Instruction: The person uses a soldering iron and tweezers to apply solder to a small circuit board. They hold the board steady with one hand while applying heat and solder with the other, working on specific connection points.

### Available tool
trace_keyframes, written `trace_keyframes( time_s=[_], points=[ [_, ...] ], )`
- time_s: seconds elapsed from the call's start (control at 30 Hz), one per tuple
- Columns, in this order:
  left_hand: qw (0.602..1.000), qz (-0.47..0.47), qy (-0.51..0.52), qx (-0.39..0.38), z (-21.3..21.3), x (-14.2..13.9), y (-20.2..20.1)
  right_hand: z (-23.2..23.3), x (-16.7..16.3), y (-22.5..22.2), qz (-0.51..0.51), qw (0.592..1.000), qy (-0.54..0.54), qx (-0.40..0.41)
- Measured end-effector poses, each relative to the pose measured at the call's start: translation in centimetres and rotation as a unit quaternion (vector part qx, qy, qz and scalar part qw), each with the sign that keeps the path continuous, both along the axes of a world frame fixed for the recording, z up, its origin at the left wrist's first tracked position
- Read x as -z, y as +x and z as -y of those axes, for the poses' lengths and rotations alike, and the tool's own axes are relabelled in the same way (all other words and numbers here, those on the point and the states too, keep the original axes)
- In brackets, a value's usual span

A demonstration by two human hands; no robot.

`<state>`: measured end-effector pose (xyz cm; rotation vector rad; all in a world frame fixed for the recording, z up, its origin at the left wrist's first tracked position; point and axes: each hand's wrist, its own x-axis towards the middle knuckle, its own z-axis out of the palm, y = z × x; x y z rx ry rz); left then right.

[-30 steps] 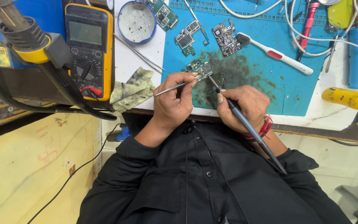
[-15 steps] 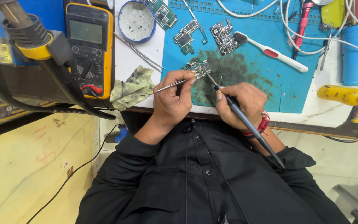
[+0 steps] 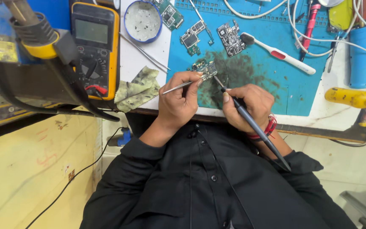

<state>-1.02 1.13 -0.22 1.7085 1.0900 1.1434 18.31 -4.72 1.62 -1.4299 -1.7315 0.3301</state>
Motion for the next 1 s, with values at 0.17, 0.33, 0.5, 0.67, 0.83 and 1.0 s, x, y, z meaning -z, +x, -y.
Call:
trace_keyframes(
  time_s=[0.17, 0.33, 0.5, 0.67, 0.83, 1.0],
  points=[
    [1.0, -0.005, -0.008, -0.001, 0.4, -0.1, 0.0, 0.3, 0.1, 0.1, 0.001, 1.0, -0.006, -0.007],
    [1.0, -0.004, -0.007, 0.002, 0.0, -0.5, 0.0, 0.0, 0.0, 0.2, -0.009, 1.0, -0.008, -0.006],
    [1.0, -0.006, -0.009, -0.005, 0.0, -0.4, 0.1, -0.2, 0.1, 0.2, -0.007, 1.0, -0.001, -0.01],
    [1.0, 0.001, -0.007, 0.005, 0.0, -0.2, 0.0, 0.3, 0.6, 0.5, -0.017, 1.0, -0.005, 0.004],
    [1.0, 0.008, 0.003, 0.017, 0.0, -0.2, -0.2, 0.5, 1.1, 0.4, -0.024, 0.998, 0.032, 0.052],
    [1.0, 0.007, 0.002, 0.023, 0.0, -0.2, -0.2, 0.6, 1.0, 0.7, -0.004, 1.0, 0.006, 0.013]
  ],
)
